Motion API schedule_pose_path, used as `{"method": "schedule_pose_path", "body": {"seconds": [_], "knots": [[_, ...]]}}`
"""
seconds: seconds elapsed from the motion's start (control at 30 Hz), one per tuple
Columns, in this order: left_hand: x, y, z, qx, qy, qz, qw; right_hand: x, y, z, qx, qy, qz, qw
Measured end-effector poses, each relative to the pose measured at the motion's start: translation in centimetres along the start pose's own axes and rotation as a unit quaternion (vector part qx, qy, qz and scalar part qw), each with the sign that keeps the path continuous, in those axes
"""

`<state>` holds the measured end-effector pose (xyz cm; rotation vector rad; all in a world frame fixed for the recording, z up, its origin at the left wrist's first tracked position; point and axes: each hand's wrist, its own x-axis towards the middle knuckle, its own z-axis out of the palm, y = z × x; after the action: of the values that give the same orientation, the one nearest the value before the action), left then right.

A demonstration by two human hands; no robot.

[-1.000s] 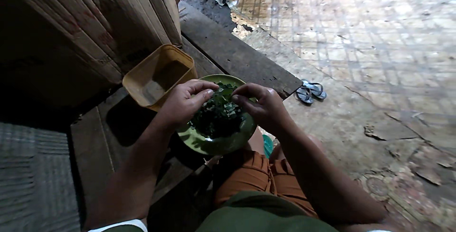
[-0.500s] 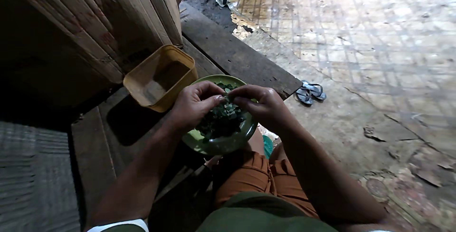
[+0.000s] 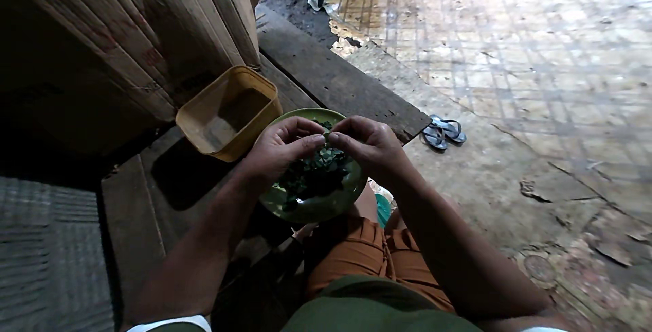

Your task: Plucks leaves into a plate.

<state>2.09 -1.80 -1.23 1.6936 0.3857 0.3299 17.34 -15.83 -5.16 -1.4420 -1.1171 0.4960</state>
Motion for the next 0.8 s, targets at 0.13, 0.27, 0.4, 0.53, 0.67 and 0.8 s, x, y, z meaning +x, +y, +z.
{"method": "schedule_pose_path", "body": {"seconds": [0.13, 0.27, 0.4, 0.53, 0.67, 0.8], "knots": [[0.2, -0.6, 0.7, 0.0, 0.016, 0.014, 1.0, 0.1, -0.1, 0.3, -0.029, -0.001, -0.01, 1.0], [0.3, -0.7, 1.0, 0.005, 0.035, 0.023, 0.999, 0.0, 0.0, 0.1, -0.049, 0.004, -0.023, 0.999], [0.2, -0.1, 0.8, -0.008, 0.056, 0.003, 0.998, -0.4, 0.4, -0.9, -0.059, 0.013, -0.011, 0.998], [0.2, 0.1, 0.2, 0.004, 0.071, 0.011, 0.997, -0.6, 0.5, -1.9, -0.036, 0.03, 0.012, 0.999], [0.0, -0.1, -0.2, 0.148, 0.043, 0.058, 0.986, -0.6, 0.4, -1.9, -0.06, 0.027, 0.027, 0.997], [-0.1, -0.8, 0.3, 0.267, 0.049, 0.143, 0.952, -0.4, 0.5, -1.4, -0.067, 0.015, 0.008, 0.998]]}}
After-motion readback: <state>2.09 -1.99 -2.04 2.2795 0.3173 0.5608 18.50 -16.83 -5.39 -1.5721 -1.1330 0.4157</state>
